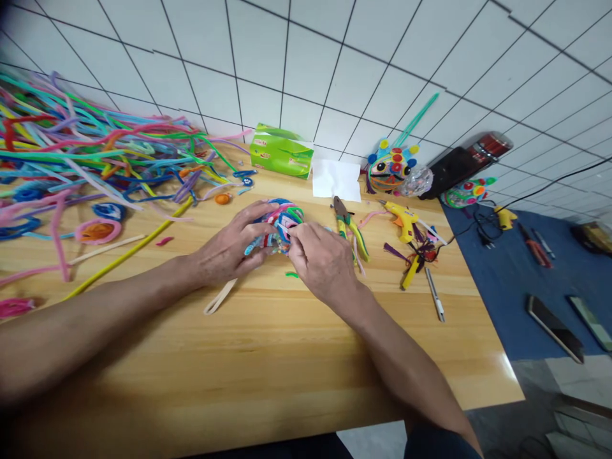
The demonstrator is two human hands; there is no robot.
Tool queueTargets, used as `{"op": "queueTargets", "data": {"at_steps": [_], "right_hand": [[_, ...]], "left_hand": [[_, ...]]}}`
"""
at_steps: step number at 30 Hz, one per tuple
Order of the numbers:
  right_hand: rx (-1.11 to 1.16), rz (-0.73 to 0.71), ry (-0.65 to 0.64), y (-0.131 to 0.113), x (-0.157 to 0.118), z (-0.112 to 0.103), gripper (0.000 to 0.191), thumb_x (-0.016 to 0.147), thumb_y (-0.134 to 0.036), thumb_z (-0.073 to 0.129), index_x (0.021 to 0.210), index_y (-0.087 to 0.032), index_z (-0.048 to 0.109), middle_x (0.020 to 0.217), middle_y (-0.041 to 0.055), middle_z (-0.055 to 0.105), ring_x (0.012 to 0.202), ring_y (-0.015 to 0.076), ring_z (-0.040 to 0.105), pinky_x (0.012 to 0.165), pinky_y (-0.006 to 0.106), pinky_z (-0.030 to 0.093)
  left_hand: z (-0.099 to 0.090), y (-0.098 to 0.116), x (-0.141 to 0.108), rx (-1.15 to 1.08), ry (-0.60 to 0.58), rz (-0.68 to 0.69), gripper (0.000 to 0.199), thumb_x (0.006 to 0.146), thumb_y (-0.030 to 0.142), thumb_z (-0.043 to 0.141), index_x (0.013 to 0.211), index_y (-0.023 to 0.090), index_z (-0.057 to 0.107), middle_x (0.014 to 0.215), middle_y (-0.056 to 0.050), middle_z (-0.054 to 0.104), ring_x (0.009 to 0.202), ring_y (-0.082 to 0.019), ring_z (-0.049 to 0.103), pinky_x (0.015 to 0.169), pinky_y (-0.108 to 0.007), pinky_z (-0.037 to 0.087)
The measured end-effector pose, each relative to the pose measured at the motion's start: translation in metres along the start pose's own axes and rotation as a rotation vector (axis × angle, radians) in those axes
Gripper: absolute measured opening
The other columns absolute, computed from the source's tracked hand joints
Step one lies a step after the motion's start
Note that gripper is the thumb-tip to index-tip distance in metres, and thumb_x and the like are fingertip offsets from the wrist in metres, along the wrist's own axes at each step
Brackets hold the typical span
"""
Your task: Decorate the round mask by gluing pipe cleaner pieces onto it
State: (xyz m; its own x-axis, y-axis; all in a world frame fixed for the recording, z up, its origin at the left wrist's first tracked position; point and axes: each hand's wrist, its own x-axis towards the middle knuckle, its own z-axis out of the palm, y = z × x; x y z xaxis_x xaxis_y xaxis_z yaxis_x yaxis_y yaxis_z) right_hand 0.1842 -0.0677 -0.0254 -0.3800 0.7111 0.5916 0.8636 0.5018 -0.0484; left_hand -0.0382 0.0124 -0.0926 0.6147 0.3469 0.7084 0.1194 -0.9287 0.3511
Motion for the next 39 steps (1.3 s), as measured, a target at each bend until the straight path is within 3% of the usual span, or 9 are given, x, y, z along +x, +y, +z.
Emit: {"op": "queueTargets", "data": {"at_steps": [22,39], "right_hand": [[0.035,0.018,0.025,-0.0011,-0.0011,0.0026,0.014,0.102,-0.015,0.057,0.101,-0.024,0.067,0.085,0.0019,0.076,0.078,0.0182,0.070,0.072,0.032,0.051],[0.030,-0.009,0.058,-0.0023,-0.0004,0.0077,0.013,0.101,-0.014,0.057,0.097,-0.023,0.066,0.081,0.0019,0.075,0.075,0.0181,0.070,0.072,0.031,0.050]], "left_hand": [[-0.0010,0.0023,0.0026,0.014,0.001,0.012,0.049,0.100,0.018,0.060,0.146,0.025,0.047,0.163,-0.019,0.046,0.158,-0.033,0.042,0.128,-0.065,0.041],[-0.0003,0.0019,0.0007,0.002,0.007,0.005,0.050,0.097,0.014,0.062,0.145,0.021,0.048,0.163,-0.023,0.045,0.159,-0.036,0.039,0.128,-0.064,0.041]]}}
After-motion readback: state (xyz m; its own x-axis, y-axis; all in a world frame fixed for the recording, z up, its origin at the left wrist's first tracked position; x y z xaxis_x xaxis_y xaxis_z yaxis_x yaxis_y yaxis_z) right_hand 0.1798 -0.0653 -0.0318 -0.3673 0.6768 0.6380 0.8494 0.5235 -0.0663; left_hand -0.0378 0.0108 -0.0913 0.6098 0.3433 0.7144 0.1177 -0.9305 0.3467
